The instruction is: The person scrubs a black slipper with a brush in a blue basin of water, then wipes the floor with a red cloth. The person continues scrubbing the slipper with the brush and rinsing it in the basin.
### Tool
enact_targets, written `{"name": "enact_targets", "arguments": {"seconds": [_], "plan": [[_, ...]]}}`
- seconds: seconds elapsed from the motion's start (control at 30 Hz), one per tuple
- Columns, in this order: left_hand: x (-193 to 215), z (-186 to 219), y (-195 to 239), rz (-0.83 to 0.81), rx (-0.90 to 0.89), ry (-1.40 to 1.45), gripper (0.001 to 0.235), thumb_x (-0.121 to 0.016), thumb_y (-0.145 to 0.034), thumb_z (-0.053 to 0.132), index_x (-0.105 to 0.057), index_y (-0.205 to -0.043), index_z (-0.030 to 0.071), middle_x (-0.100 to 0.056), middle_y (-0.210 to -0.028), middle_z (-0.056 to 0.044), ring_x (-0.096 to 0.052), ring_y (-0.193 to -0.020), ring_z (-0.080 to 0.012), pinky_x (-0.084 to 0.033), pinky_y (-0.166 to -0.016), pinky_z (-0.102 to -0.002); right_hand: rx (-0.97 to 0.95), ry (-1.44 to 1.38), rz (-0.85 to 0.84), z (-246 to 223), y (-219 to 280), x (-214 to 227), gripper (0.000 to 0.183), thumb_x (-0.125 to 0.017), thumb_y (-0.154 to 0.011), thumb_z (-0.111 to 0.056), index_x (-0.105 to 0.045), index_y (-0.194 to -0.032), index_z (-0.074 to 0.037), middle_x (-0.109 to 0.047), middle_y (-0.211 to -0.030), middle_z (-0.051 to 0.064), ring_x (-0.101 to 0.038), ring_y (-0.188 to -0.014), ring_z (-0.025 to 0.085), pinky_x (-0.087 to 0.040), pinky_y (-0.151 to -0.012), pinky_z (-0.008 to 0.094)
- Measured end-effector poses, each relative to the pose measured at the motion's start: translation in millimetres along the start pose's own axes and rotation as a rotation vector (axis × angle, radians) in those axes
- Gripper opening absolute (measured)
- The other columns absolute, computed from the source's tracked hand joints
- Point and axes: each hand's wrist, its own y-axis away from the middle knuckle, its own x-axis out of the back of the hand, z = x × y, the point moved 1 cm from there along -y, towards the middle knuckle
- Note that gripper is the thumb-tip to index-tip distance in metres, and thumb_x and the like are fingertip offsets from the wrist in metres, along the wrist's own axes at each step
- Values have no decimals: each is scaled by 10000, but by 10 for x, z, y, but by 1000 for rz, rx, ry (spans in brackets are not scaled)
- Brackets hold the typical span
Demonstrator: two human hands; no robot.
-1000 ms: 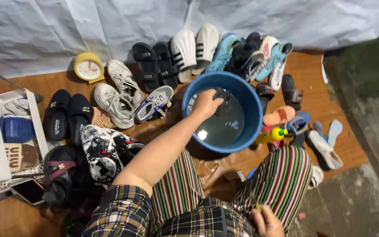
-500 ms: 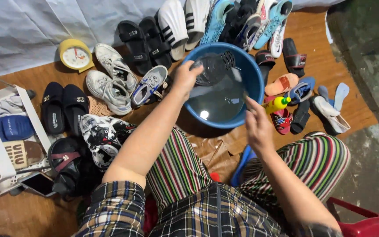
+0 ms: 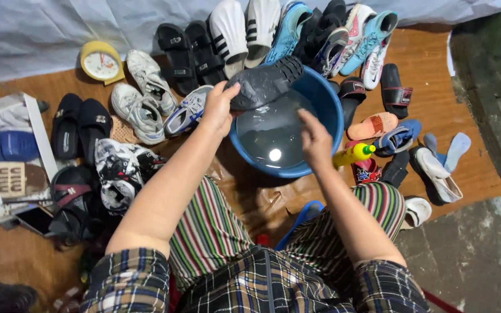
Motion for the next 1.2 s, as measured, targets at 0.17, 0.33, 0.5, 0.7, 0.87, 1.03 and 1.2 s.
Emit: {"name": "enact_targets", "arguments": {"seconds": [0.17, 0.33, 0.5, 0.7, 0.87, 1.03, 1.2], "plan": [[-57, -37, -45, 91, 16, -7, 345, -773, -931, 232, -652, -1228, 104, -677, -1148, -236, -723, -1042, -355, -633, -837, -552, 147, 9, 11, 387, -4, -211, 495, -610, -971, -37, -652, -1409, -265, -727, -1267, 37, -680, -1141, 273, -527, -1015, 424], [96, -194, -152, 109, 93, -17, 393, -797, -915, 272, -641, -1234, 104, -567, -1148, -206, -680, -1010, -328, -637, -845, -516, -264, 321, -46, 1177, -39, -322, 310, -566, -1048, -169, -670, -1333, -231, -758, -1060, 137, -734, -1005, 335, -574, -907, 469], [-15, -79, -104, 130, 84, 56, 367, -777, -914, 243, -613, -1196, 74, -549, -1067, -186, -689, -909, -329, -658, -763, -441, -314, 806, -564, 2370, 240, -1223, 286, -535, -980, -169, -758, -1147, -233, -756, -930, 117, -761, -879, 328, -605, -760, 495], [58, -105, -106, 174, 74, 93, 380, -774, -918, 247, -610, -1187, 35, -531, -1059, -199, -690, -884, -346, -661, -736, -431, -220, 743, -782, 2044, 290, -1337, 289, -521, -929, -111, -807, -963, -121, -781, -865, 132, -776, -912, 332, -612, -746, 493], [22, -102, -33, 200, 29, 89, 401, -750, -935, 244, -603, -1212, -5, -571, -1097, -225, -704, -917, -337, -657, -762, -437, -263, 485, -583, 386, -332, -64, 407, -589, -958, -82, -710, -1323, -217, -757, -1115, 201, -719, -1068, 420, -578, -921, 530], [-73, -144, -59, 192, 21, 19, 368, -752, -941, 253, -613, -1201, 33, -596, -1084, -216, -718, -885, -323, -670, -736, -440, 83, -130, -183, -214, -188, 318, 440, -626, -893, 15, -742, -1275, -170, -754, -1098, 158, -688, -1061, 387, -554, -923, 497], [-113, -140, 15, 146, 15, 33, 387, -761, -933, 226, -614, -1218, 11, -615, -1080, -240, -733, -931, -385, -663, -742, -500, 76, -159, -133, 78, -237, 196, 430, -627, -902, 23, -742, -1276, -157, -750, -1144, 148, -684, -1091, 370, -532, -980, 483]]}}
